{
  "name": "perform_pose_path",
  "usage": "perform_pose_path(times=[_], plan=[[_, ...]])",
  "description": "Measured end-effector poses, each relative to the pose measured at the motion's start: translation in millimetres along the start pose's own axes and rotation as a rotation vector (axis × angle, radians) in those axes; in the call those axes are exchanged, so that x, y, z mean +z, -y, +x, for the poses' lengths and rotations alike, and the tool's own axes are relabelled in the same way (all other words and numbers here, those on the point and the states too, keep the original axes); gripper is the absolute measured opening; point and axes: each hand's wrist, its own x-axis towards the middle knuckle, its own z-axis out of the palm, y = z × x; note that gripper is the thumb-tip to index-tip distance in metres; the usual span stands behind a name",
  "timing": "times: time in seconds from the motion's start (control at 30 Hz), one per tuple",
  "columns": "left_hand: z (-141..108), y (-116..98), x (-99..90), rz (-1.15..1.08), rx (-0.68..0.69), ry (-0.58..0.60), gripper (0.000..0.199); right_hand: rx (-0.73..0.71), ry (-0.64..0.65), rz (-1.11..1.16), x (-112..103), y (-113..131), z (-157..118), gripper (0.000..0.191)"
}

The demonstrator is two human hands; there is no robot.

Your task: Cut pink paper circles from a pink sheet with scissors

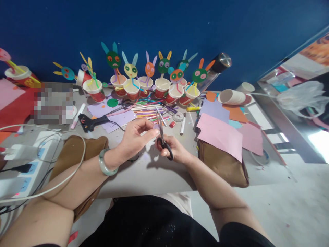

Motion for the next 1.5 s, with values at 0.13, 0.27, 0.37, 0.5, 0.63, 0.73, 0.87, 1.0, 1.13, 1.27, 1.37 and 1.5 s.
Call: perform_pose_path(times=[0.13, 0.27, 0.37, 0.5, 0.63, 0.73, 0.87, 1.0, 1.13, 1.27, 1.37, 1.5], plan=[[-0.4, -0.1, -0.8, 0.000, 0.005, -0.009, 0.021, -0.006, -0.002, 0.015, 0.0, 0.7, 0.0, 0.071], [-0.7, -0.1, -1.3, 0.017, 0.007, -0.016, 0.021, 0.002, 0.002, 0.027, -0.3, 1.6, 0.2, 0.070], [-0.6, 0.0, -1.2, 0.010, 0.006, -0.022, 0.020, -0.012, 0.007, 0.013, -0.3, 1.0, 0.1, 0.070], [-0.7, 0.4, -0.9, -0.001, 0.013, -0.022, 0.020, -0.025, 0.007, 0.008, 0.0, -0.4, 0.3, 0.070], [-0.8, 0.8, -0.8, 0.009, 0.024, -0.022, 0.020, -0.017, -0.003, 0.019, 0.3, -0.8, 0.6, 0.070], [-0.5, 1.0, -1.1, 0.008, 0.031, -0.023, 0.020, -0.013, -0.005, 0.029, 0.5, -0.5, 0.1, 0.070], [-0.2, 1.0, -2.0, -0.005, 0.033, -0.031, 0.020, -0.005, 0.002, 0.044, 0.4, -0.5, -0.7, 0.070], [0.3, 0.6, -2.2, -0.043, 0.024, -0.041, 0.019, 0.001, 0.003, 0.054, 0.0, -0.8, 0.0, 0.069], [0.9, 0.7, -2.1, -0.062, 0.016, -0.036, 0.019, 0.003, 0.006, 0.057, -0.2, -0.4, 0.8, 0.069], [1.9, 1.6, -2.4, -0.080, 0.009, -0.034, 0.019, 0.008, 0.000, 0.043, -0.1, -0.1, 0.3, 0.069], [2.1, 2.2, -2.7, -0.084, 0.020, -0.038, 0.019, 0.009, 0.003, 0.043, -0.2, -0.8, -0.3, 0.069], [1.8, 2.9, -3.2, -0.088, 0.034, -0.040, 0.019, 0.013, 0.005, 0.050, -0.6, -2.3, -0.6, 0.069]])
